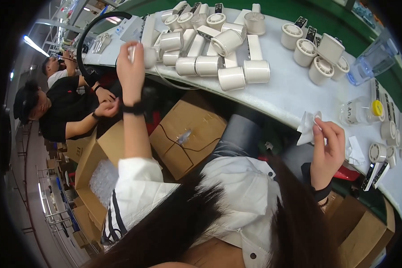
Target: The person wipes a handheld fan with a cloth, sets it aside, and picks up a bottle to apply liquid to the cloth. They then pick up another handheld fan, wipe its handle and head with the cloth, and place it back on the table.
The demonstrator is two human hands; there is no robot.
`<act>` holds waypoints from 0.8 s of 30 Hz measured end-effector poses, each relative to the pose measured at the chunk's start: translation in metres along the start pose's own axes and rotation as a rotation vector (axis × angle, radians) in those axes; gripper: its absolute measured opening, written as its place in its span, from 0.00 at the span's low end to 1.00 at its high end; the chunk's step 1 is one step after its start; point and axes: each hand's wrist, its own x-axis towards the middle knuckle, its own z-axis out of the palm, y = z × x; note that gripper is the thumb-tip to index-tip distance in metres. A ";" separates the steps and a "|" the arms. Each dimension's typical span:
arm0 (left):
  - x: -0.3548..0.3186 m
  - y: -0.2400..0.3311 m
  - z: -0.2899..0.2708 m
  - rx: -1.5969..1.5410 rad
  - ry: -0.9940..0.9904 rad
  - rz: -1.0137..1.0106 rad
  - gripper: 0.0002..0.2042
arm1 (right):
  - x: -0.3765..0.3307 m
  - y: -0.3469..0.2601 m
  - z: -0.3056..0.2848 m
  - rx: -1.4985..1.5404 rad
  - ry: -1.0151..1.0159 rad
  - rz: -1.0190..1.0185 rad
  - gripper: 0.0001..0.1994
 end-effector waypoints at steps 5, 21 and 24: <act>0.063 -0.053 0.041 0.378 -0.119 -0.006 0.15 | -0.014 0.005 -0.012 0.035 0.039 0.071 0.07; 0.098 -0.047 0.090 0.381 -0.596 0.024 0.22 | -0.024 0.024 -0.037 0.132 0.196 0.146 0.07; 0.087 0.064 0.083 0.050 -0.586 0.261 0.24 | -0.021 0.026 -0.034 0.187 0.189 0.219 0.07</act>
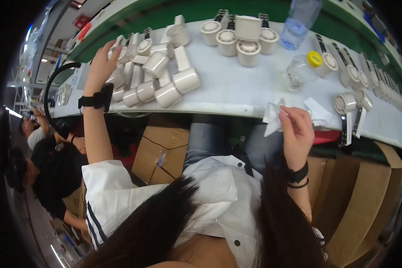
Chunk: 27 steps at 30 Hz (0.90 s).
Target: The person wipes a handheld fan with a cloth, sets it aside, and picks up a bottle to apply liquid to the cloth. They then pick up another handheld fan, wipe its handle and head with the cloth, and place it back on the table.
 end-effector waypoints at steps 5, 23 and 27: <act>0.028 0.125 0.042 -0.214 -0.240 0.428 0.30 | -0.003 -0.004 0.008 0.026 0.000 -0.045 0.07; -0.021 0.154 0.033 -0.718 0.056 0.177 0.12 | -0.006 -0.012 -0.003 0.179 0.068 0.074 0.08; -0.090 0.186 0.022 -0.973 0.125 0.159 0.12 | 0.015 -0.037 0.017 0.206 0.022 -0.142 0.08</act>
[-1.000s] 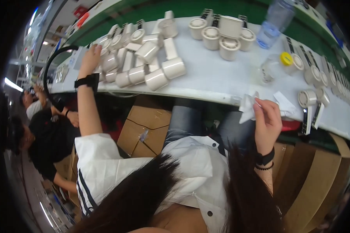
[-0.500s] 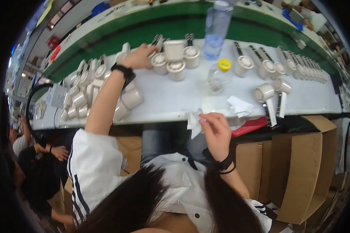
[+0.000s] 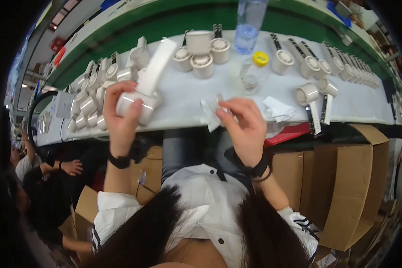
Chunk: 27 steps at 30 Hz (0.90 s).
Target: The person wipes a handheld fan with a cloth, sets it aside, and picks up a bottle to apply liquid to the cloth. They then pick up another handheld fan, wipe its handle and head with the cloth, and place it back on the table.
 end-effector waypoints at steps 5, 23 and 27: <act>-0.056 0.009 0.023 -0.207 0.090 -0.049 0.15 | 0.010 -0.020 0.039 0.023 -0.055 -0.149 0.09; -0.086 0.014 0.021 -0.196 0.036 0.141 0.19 | -0.011 -0.021 0.039 -0.387 -0.060 -0.725 0.13; -0.085 0.011 0.023 -0.268 0.044 0.046 0.20 | -0.003 -0.025 0.036 -0.432 0.001 -0.655 0.13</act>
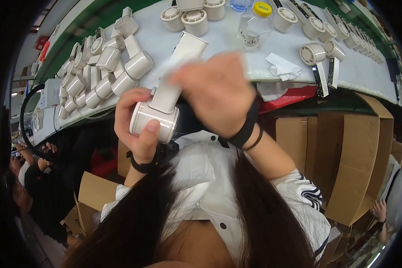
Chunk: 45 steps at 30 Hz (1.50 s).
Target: The person wipes a handheld fan with a cloth, sets it aside, and picks up a bottle to apply liquid to the cloth. They then pick up another handheld fan, wipe its handle and head with the cloth, and place it back on the table.
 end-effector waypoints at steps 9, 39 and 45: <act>-0.013 0.004 0.007 -0.572 0.068 -0.560 0.19 | -0.002 0.027 -0.001 0.046 0.064 0.056 0.09; -0.033 -0.026 0.011 -1.945 0.022 -1.168 0.26 | -0.009 0.032 -0.003 -0.140 -0.054 0.179 0.06; -0.031 -0.023 0.016 -2.131 -0.094 -1.144 0.27 | -0.012 0.025 -0.029 0.515 0.192 0.730 0.08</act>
